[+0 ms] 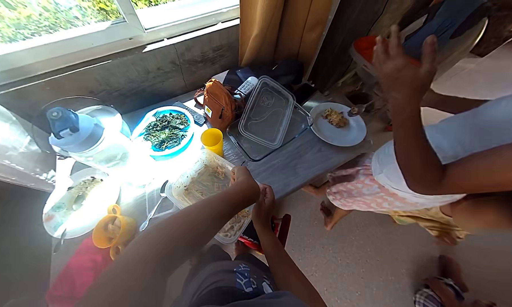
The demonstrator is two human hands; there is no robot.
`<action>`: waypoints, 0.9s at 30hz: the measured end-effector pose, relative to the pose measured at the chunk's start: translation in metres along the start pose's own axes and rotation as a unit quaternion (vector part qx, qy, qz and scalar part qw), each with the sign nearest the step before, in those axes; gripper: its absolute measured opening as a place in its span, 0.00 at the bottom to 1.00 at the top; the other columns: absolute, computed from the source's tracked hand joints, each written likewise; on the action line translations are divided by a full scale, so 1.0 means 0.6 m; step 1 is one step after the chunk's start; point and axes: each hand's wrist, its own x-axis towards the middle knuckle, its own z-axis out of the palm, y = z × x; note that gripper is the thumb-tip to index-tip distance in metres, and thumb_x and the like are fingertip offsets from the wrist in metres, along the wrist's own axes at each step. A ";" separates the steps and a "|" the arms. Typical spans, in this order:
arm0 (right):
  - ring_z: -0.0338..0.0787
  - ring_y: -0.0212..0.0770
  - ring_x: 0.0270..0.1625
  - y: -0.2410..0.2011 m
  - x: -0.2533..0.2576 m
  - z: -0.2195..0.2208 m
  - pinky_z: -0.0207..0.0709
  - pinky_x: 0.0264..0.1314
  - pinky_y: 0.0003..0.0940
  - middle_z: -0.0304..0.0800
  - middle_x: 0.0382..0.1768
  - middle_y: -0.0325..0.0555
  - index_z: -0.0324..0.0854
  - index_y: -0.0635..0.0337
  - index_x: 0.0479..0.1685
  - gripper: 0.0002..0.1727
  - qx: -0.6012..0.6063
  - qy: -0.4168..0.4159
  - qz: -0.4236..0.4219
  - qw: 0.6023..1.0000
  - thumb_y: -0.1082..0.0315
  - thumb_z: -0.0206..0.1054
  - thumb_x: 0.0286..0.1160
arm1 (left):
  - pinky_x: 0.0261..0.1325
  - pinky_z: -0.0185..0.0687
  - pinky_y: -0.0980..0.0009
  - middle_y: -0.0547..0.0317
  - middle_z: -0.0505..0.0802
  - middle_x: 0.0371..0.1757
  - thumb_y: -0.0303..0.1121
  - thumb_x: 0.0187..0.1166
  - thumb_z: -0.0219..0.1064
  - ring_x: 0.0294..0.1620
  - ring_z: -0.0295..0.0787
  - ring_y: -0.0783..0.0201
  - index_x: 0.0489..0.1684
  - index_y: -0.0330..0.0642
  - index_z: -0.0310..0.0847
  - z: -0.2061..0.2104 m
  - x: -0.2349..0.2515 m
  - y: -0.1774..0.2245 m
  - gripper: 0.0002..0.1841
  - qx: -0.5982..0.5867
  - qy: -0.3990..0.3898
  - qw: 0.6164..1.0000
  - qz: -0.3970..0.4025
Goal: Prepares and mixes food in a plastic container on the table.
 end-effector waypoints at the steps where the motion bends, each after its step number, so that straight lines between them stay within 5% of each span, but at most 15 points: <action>1: 0.87 0.42 0.49 0.003 0.001 0.001 0.80 0.58 0.37 0.88 0.43 0.58 0.84 0.75 0.47 0.17 0.003 0.000 -0.001 1.000 0.71 0.51 0.86 | 0.55 0.78 0.52 0.33 0.85 0.56 0.27 0.85 0.55 0.60 0.85 0.43 0.53 0.19 0.77 0.003 0.000 0.006 0.15 0.002 0.005 1.000 0.000; 27: 0.88 0.52 0.54 -0.009 0.000 0.002 0.78 0.64 0.46 0.89 0.46 0.65 0.84 0.79 0.48 0.17 -0.012 0.003 -0.003 1.000 0.73 0.51 0.85 | 0.56 0.78 0.45 0.36 0.90 0.58 0.21 0.80 0.57 0.63 0.85 0.39 0.49 0.24 0.86 0.039 -0.026 -0.018 0.11 0.006 0.035 0.999 0.002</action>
